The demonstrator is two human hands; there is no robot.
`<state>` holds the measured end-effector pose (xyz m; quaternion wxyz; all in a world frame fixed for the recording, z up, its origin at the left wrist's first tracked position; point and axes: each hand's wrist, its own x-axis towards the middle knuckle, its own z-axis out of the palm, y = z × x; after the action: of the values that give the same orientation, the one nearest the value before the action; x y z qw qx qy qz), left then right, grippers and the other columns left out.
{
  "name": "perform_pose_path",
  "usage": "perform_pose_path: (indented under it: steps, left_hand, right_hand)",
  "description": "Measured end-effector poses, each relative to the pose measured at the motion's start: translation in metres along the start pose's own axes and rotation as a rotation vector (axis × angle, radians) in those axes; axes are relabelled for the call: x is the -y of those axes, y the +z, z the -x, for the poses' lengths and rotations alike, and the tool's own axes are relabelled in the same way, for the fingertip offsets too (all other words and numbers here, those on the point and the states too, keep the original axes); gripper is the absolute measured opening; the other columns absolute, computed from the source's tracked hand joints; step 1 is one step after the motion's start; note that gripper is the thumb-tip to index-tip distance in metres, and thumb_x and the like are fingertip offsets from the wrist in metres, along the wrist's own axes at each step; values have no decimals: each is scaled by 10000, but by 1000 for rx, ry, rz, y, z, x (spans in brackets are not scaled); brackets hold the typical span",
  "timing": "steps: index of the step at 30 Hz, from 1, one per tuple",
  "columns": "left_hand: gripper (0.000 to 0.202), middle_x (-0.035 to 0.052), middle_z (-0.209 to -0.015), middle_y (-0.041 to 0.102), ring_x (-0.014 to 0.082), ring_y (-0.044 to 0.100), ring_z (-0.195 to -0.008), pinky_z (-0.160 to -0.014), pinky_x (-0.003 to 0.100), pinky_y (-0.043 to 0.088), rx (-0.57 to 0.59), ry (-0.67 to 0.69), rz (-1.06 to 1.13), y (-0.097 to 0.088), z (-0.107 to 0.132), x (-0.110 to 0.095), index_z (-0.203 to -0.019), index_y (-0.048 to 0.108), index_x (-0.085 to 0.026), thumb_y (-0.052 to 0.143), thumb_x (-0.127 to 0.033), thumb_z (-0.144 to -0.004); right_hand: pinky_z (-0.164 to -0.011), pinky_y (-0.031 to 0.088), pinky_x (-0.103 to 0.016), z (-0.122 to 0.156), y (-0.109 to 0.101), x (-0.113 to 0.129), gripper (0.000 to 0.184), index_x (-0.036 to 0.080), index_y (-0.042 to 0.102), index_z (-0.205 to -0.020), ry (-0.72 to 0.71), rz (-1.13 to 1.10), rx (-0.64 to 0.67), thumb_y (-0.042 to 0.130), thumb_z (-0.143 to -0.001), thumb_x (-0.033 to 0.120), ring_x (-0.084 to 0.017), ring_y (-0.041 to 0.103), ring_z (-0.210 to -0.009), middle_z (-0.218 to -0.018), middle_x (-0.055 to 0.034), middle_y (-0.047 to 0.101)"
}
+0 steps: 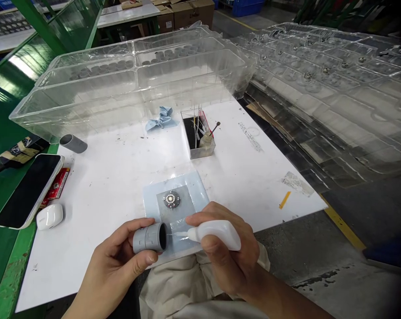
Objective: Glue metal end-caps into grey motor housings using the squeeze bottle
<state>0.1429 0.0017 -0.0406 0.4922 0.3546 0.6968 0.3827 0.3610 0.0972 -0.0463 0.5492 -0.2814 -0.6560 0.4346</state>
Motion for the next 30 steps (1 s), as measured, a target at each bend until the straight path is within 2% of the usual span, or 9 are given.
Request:
perform_pose_path:
  steps: [6, 12, 18, 22, 26, 30]
  left_hand:
    - [518, -16, -741, 706, 146, 603, -661, -584, 200, 484, 11, -18, 13, 1, 1, -5, -1229, 718, -287, 869, -495, -778]
    - [586, -18, -715, 710, 151, 606, -673, -619, 218, 485, -59, -88, 40, 10, 6, -22, -1179, 735, -239, 896, -557, -714]
    - [522, 41, -1003, 767, 193, 659, -834, -609, 217, 507, -100, -42, 54, 16, 6, -25, -1119, 757, -229, 921, -489, -697]
    - [440, 55, -1180, 753, 218, 680, -955, -657, 208, 549, -99, 10, 54, 13, 5, -18, -1094, 763, -255, 920, -432, -723]
    - [421, 47, -1196, 753, 211, 690, -946, -702, 211, 583, -36, 36, 29, 9, 4, -13, -1123, 759, -286, 915, -385, -745]
    - [411, 40, -1186, 758, 215, 688, -984, -690, 191, 568, -88, 22, 50, 10, 5, -15, -1096, 765, -286, 917, -417, -738]
  right_hand:
    - [-545, 416, -337, -2, 0, 0, 288, 167, 746, -1021, -22, 33, -5, 576, -1018, 399, -167, 546, -594, -716, -35, 676]
    - [-542, 422, -340, -1, -1, 1, 289, 162, 748, -1027, -11, 26, -13, 573, -1020, 392, -173, 560, -602, -728, -43, 688]
    - [-533, 427, -335, 2, -1, 1, 318, 160, 770, -997, 82, -13, -40, 600, -996, 429, -184, 570, -600, -668, -31, 631]
    - [-539, 432, -331, 1, -1, 2, 283, 154, 762, -1004, 55, 21, -29, 616, -988, 395, -179, 572, -597, -670, -31, 646]
    - [-541, 437, -330, -2, 0, 3, 291, 146, 760, -996, 45, 50, -30, 602, -998, 391, -176, 572, -601, -681, -38, 657]
    - [-538, 438, -324, -3, 0, 4, 296, 141, 763, -980, 56, 50, -27, 600, -999, 389, -174, 572, -589, -651, -31, 641]
